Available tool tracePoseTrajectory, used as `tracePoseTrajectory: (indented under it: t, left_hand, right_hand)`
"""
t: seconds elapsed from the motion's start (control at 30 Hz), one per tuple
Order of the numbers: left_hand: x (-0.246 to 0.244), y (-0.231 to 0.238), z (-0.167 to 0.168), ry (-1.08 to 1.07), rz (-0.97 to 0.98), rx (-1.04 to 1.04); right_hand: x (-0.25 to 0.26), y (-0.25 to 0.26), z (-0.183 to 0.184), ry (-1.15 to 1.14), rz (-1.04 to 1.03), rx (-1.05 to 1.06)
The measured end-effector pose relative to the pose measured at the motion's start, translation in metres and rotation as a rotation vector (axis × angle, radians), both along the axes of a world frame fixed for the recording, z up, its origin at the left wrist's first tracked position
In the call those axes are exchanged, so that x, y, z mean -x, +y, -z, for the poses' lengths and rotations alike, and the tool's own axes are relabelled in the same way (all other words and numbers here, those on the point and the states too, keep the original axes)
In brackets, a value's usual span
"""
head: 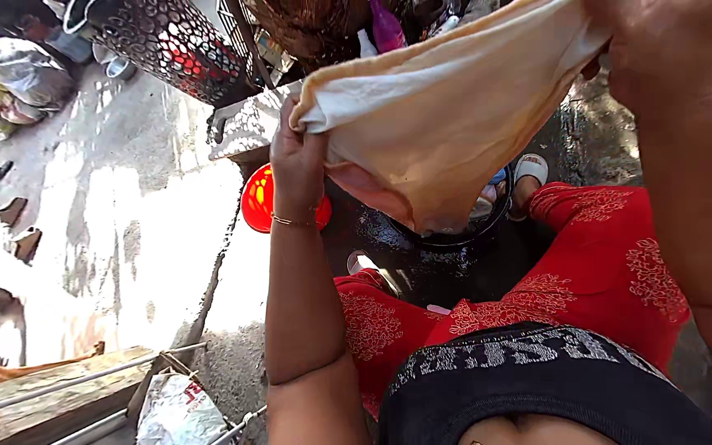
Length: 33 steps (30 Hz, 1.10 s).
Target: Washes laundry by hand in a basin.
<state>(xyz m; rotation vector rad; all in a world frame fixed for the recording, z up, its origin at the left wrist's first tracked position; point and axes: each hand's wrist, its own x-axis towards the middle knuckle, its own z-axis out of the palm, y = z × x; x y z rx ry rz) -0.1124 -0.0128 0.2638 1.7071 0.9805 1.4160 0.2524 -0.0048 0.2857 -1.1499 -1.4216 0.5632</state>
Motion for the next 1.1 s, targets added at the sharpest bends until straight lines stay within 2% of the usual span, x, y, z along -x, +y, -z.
tracePoseTrajectory:
  t: [0.07, 0.2, 0.27, 0.43, 0.57, 0.63, 0.83, 0.93, 1.1]
  left_hand:
    - [0.005, -0.006, 0.031, 0.142, 0.008, 0.09]
    - [0.003, -0.009, 0.088, 0.602, 0.013, 0.272]
    - [0.005, -0.003, 0.117, 0.672, -0.002, 0.335]
    - [-0.008, 0.025, 0.175, 0.713, -0.212, 0.546]
    - [-0.022, 0.042, 0.207, 0.748, -0.208, 0.729]
    - [-0.028, 0.048, 0.218, 0.762, -0.192, 0.743]
    - [-0.038, 0.056, 0.22, 0.764, -0.215, 0.782]
    - [-0.036, 0.055, 0.223, 0.768, -0.21, 0.812]
    - [-0.034, 0.052, 0.226, 0.764, -0.201, 0.844]
  right_hand:
    - [0.0, 0.004, 0.014, -0.008, -0.018, 0.005]
    - [-0.006, 0.018, 0.055, -0.154, -0.045, 0.039]
    - [-0.009, 0.028, 0.075, -0.239, -0.005, 0.101]
    - [-0.011, 0.064, 0.14, -0.279, 0.196, 0.419]
    - [0.009, 0.071, 0.203, -0.51, 0.09, 0.512]
    - [0.028, 0.063, 0.239, -0.56, -0.002, 0.492]
    - [0.068, 0.038, 0.342, -0.592, -0.383, 0.626]
    - [0.071, 0.039, 0.371, -0.641, -0.415, 0.678]
    - [0.078, 0.044, 0.391, -0.701, -0.351, 0.732]
